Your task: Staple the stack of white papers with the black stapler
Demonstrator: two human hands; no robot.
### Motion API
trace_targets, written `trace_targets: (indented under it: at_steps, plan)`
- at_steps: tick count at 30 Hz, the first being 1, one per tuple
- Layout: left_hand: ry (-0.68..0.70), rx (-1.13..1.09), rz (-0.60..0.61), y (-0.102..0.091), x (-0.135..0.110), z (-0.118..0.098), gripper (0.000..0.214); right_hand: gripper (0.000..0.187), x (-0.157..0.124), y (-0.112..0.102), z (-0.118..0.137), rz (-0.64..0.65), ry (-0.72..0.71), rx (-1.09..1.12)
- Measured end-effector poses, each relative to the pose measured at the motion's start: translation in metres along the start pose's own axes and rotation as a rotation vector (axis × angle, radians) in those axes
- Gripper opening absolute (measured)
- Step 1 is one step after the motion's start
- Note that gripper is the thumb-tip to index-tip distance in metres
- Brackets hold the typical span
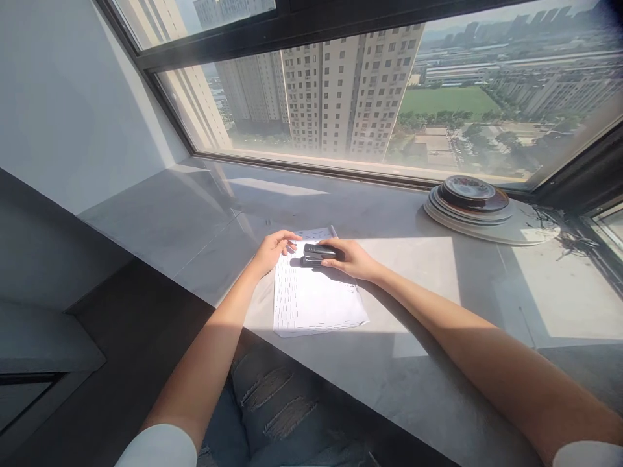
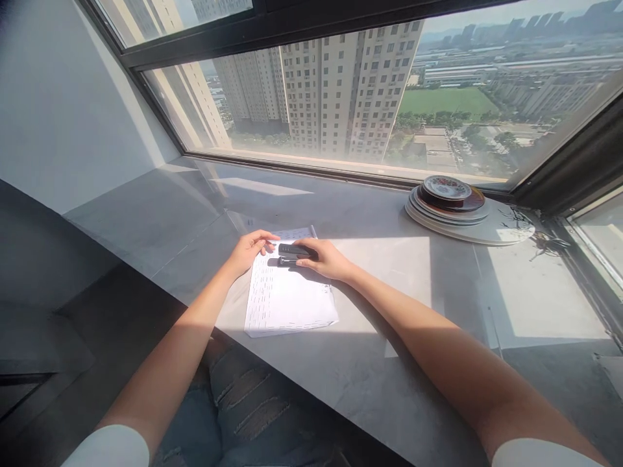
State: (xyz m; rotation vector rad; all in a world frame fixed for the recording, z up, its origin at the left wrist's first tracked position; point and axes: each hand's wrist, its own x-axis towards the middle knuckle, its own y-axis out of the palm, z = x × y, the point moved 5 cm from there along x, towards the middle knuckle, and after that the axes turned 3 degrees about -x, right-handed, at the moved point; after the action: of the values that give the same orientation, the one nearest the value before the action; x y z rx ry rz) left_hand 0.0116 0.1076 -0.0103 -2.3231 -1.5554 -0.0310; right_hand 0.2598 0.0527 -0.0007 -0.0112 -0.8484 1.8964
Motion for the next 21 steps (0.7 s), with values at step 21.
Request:
trace_targets:
  at_steps: [21]
  plan:
    - [-0.157,-0.168,-0.015,0.002,-0.004,0.012,0.054,0.041,0.003,-0.01,-0.013,-0.107,0.207,0.236]
